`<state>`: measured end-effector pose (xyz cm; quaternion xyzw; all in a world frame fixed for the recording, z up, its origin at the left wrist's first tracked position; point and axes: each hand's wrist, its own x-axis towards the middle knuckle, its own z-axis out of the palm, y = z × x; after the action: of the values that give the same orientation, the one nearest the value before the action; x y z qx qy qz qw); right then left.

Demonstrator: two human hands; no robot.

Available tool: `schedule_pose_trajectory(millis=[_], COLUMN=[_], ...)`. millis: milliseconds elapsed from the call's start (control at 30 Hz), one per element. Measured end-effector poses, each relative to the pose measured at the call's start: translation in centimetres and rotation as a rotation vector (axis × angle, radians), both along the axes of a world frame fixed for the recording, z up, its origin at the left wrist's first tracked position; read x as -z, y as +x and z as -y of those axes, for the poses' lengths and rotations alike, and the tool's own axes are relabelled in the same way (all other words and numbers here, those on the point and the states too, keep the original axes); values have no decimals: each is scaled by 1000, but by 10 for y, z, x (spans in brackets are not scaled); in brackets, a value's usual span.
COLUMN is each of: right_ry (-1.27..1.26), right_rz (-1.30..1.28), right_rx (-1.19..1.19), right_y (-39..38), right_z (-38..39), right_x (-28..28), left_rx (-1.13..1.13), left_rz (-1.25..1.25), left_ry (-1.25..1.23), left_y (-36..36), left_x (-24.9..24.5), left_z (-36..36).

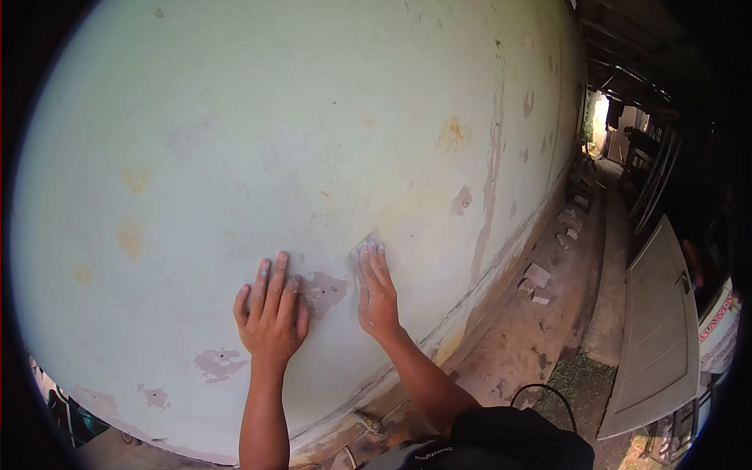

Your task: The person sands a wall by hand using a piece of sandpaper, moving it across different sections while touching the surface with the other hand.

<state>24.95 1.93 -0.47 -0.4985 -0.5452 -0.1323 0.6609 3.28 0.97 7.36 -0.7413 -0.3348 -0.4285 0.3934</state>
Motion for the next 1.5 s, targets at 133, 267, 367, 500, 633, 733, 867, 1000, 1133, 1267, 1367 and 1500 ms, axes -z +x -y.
schedule_pose_trajectory(millis=[133,267,367,500,633,733,867,1000,1133,1267,1367,1500], right_ry=[-85,-72,-21,-39,-30,-20,57,-56,80,50,77,25], right_rz=[144,-177,-140,113,25,-186,2,304,-124,-273,-59,276], right_rx=[60,101,72,-50,136,161,14,-246,24,-58,41,-93], right_y=[42,106,68,9,69,112,66,21,78,111,71,28], right_z=[2,-30,-23,4,-22,-44,-31,-2,9,-17,-30,-20], right_x=[7,-56,-65,6,23,-25,-63,39,50,-25,-48,24], left_rx=[9,-41,-47,-52,-42,-41,-46,-43,23,-13,-19,-16], left_rz=[-30,-23,-2,-1,-16,-16,-7,-4,-30,-15,-16,-9], left_ry=[10,-14,-6,-19,-10,4,6,9,28,14,34,33], left_y=[-5,0,2,3,-1,2,4,4,-1,1,2,4], left_x=[2,6,8,7,10,11,13,10,16,14,15,14], left_z=[-1,3,1,2,1,0,-1,2,-4,0,-3,-2])
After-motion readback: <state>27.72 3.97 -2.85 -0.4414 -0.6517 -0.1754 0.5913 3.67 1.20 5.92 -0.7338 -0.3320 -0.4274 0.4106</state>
